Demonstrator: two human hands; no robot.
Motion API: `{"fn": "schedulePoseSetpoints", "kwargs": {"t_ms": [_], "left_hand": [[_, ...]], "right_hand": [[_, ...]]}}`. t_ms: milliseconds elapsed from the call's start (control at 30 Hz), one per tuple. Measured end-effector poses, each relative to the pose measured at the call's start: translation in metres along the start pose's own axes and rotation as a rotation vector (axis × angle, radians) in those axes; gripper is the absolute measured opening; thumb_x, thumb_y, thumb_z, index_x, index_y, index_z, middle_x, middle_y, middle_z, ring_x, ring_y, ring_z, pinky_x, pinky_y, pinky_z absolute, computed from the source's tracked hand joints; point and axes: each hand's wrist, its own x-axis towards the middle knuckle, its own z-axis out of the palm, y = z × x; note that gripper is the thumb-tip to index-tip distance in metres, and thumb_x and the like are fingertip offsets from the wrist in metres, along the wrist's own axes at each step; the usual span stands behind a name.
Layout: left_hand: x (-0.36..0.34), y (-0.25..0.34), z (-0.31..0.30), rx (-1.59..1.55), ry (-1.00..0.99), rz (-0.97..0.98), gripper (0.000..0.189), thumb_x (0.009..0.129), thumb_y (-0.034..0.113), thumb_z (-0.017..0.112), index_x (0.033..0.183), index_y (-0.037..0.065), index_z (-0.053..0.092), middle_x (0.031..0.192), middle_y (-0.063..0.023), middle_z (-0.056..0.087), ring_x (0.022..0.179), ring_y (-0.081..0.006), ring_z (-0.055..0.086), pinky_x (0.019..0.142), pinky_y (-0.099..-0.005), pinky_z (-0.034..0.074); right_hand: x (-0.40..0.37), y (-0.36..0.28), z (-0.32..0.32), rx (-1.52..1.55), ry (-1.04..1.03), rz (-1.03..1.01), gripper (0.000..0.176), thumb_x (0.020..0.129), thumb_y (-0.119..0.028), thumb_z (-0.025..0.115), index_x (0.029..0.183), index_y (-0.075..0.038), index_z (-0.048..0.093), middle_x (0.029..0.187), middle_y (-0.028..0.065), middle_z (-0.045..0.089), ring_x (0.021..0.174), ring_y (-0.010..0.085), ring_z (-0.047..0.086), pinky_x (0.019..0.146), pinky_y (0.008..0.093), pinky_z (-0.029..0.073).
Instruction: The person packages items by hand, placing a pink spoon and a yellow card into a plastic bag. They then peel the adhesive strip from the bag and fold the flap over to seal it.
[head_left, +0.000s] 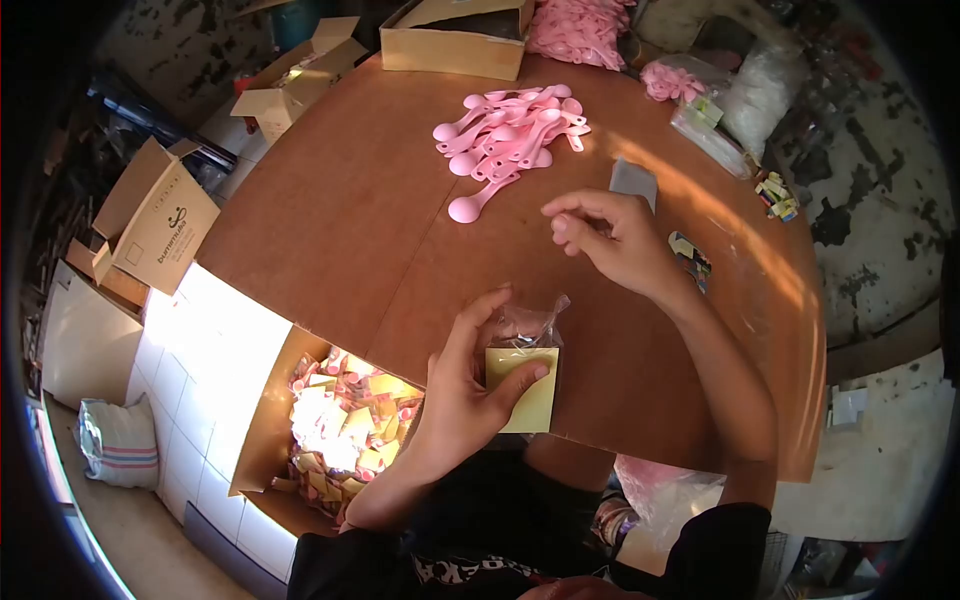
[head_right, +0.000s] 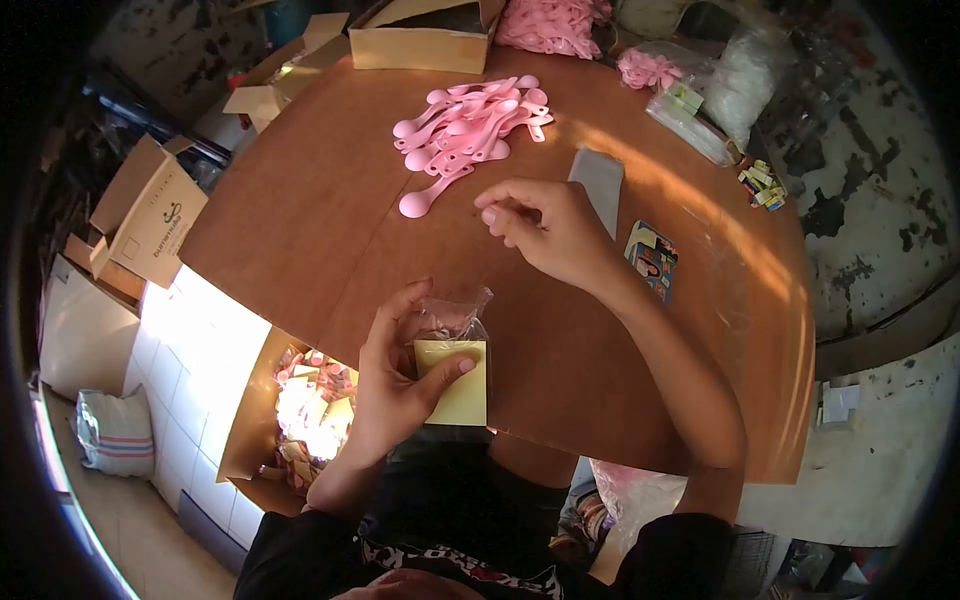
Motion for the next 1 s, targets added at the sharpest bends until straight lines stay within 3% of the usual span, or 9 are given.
{"fn": "schedulePoseSetpoints", "kwargs": {"t_ms": [67,167,200,367,567,633,700,800,1000], "left_hand": [[-0.007,-0.001,0.002,0.022,-0.01,-0.024,0.071,0.082,-0.011,0.067,0.141,0.003,0.03,0.114,-0.0158,0.063,0.104,-0.0208,0.064,0.087,-0.0295,0.054],[-0.002,-0.006,-0.005,0.076,-0.016,-0.047,0.071,0.082,-0.011,0.068,0.141,0.002,0.031,0.113,-0.0155,0.063,0.103,-0.0198,0.063,0.087,-0.0298,0.053],[0.0,-0.007,-0.007,0.076,-0.019,-0.038,0.072,0.081,-0.011,0.069,0.141,0.001,0.031,0.113,-0.0155,0.063,0.104,-0.0193,0.063,0.089,-0.0303,0.052],[0.004,-0.009,-0.017,0.113,-0.029,0.012,0.073,0.08,-0.011,0.07,0.142,0.002,0.031,0.112,-0.0158,0.063,0.105,-0.0197,0.062,0.09,-0.0309,0.051],[0.014,-0.012,-0.012,0.085,-0.051,-0.008,0.075,0.079,-0.011,0.07,0.142,0.002,0.032,0.114,-0.015,0.063,0.106,-0.02,0.062,0.091,-0.0314,0.051],[0.015,-0.012,-0.01,0.079,-0.059,-0.022,0.075,0.079,-0.011,0.07,0.143,0.002,0.032,0.114,-0.0147,0.062,0.106,-0.02,0.062,0.091,-0.0315,0.051],[0.017,-0.011,-0.008,0.107,-0.057,-0.022,0.075,0.079,-0.011,0.07,0.143,0.002,0.032,0.113,-0.0143,0.063,0.106,-0.0195,0.062,0.09,-0.0319,0.052],[0.019,-0.011,-0.002,0.161,-0.046,0.001,0.076,0.079,-0.01,0.071,0.143,0.002,0.033,0.114,-0.0143,0.063,0.105,-0.0199,0.063,0.088,-0.0326,0.054],[0.018,-0.008,0.021,0.242,-0.065,0.03,0.077,0.078,-0.009,0.072,0.143,0.003,0.034,0.113,-0.0151,0.064,0.103,-0.0209,0.064,0.085,-0.0329,0.056]], "right_hand": [[0.032,0.01,0.002,-0.495,0.173,-0.32,0.031,0.089,-0.006,0.062,0.119,-0.008,0.064,0.111,0.0102,0.064,0.095,0.0211,0.065,0.081,0.0349,0.052],[0.096,0.036,0.007,-0.816,0.272,-0.633,0.03,0.086,-0.002,0.059,0.115,-0.008,0.066,0.104,0.008,0.062,0.093,0.0255,0.062,0.078,0.0369,0.05],[0.1,0.029,0.009,-1.039,0.344,-0.652,0.031,0.078,0.002,0.06,0.104,-0.01,0.071,0.102,0.0072,0.061,0.099,0.0269,0.061,0.08,0.0396,0.051],[0.117,0.031,-0.005,-1.137,0.287,-0.755,0.022,0.077,0.0,0.063,0.093,-0.012,0.071,0.102,0.0039,0.06,0.098,0.024,0.058,0.082,0.0391,0.05],[0.088,0.037,-0.023,-0.923,0.258,-0.774,0.011,0.077,-0.004,0.069,0.087,-0.004,0.065,0.091,0.0046,0.061,0.087,0.0213,0.059,0.077,0.0334,0.049],[0.068,0.03,-0.022,-0.629,0.338,-0.745,0.006,0.081,-0.002,0.066,0.085,-0.002,0.062,0.09,0.0044,0.063,0.082,0.0177,0.06,0.074,0.0307,0.049],[0.044,0.024,-0.024,-0.563,0.315,-0.632,0.004,0.087,-0.004,0.062,0.09,-0.002,0.06,0.091,0.0047,0.064,0.077,0.0133,0.06,0.072,0.0271,0.049],[0.0,0.01,-0.022,0.21,0.309,-0.426,0.014,0.093,-0.003,0.056,0.107,0.0,0.054,0.087,0.0068,0.063,0.077,0.0125,0.066,0.069,0.0251,0.054],[-0.08,-0.022,-0.006,0.357,0.466,-0.444,0.025,0.093,0.002,0.052,0.117,0.004,0.046,0.094,0.0104,0.063,0.073,0.0145,0.066,0.067,0.0255,0.055]]}}
